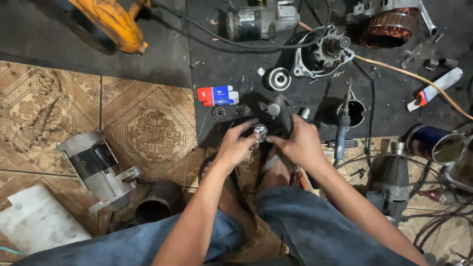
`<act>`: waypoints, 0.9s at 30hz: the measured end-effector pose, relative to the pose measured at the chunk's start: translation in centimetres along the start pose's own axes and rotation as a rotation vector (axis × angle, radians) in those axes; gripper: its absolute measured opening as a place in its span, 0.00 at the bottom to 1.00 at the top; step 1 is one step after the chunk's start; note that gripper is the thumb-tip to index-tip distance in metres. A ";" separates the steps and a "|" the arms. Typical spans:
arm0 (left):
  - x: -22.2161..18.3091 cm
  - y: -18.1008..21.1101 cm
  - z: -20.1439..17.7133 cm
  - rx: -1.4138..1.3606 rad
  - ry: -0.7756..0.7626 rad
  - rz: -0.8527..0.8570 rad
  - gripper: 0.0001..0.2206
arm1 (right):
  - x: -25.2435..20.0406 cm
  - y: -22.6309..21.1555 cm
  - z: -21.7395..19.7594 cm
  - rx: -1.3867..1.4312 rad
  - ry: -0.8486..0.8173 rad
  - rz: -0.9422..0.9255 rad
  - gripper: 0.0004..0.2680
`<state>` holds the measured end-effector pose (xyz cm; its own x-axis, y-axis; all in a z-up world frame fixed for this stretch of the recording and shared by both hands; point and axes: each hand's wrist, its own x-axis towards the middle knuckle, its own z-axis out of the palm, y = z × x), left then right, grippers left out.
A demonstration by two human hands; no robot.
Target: Disassembling and repairing an electric motor by inspecting components and using a hammer to seat parts.
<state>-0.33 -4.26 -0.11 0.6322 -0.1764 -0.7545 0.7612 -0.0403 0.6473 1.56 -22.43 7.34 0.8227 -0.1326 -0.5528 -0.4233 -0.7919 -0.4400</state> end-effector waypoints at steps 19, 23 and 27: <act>1.1 -0.9 -0.4 0.137 0.030 0.163 0.20 | 2.3 -0.5 0.4 -0.175 -0.115 -0.055 0.20; 2.3 -1.1 -0.5 0.205 0.007 0.182 0.18 | -1.3 -2.6 -3.0 -0.068 -0.191 -0.040 0.24; 1.9 0.4 -1.1 0.351 -0.023 0.203 0.18 | -3.5 -1.0 -5.7 0.017 -0.065 0.004 0.21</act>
<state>1.33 -3.57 -1.44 0.7582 -0.2367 -0.6076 0.5234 -0.3348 0.7836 1.22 -24.58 13.76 0.7946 -0.0961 -0.5995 -0.4335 -0.7810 -0.4495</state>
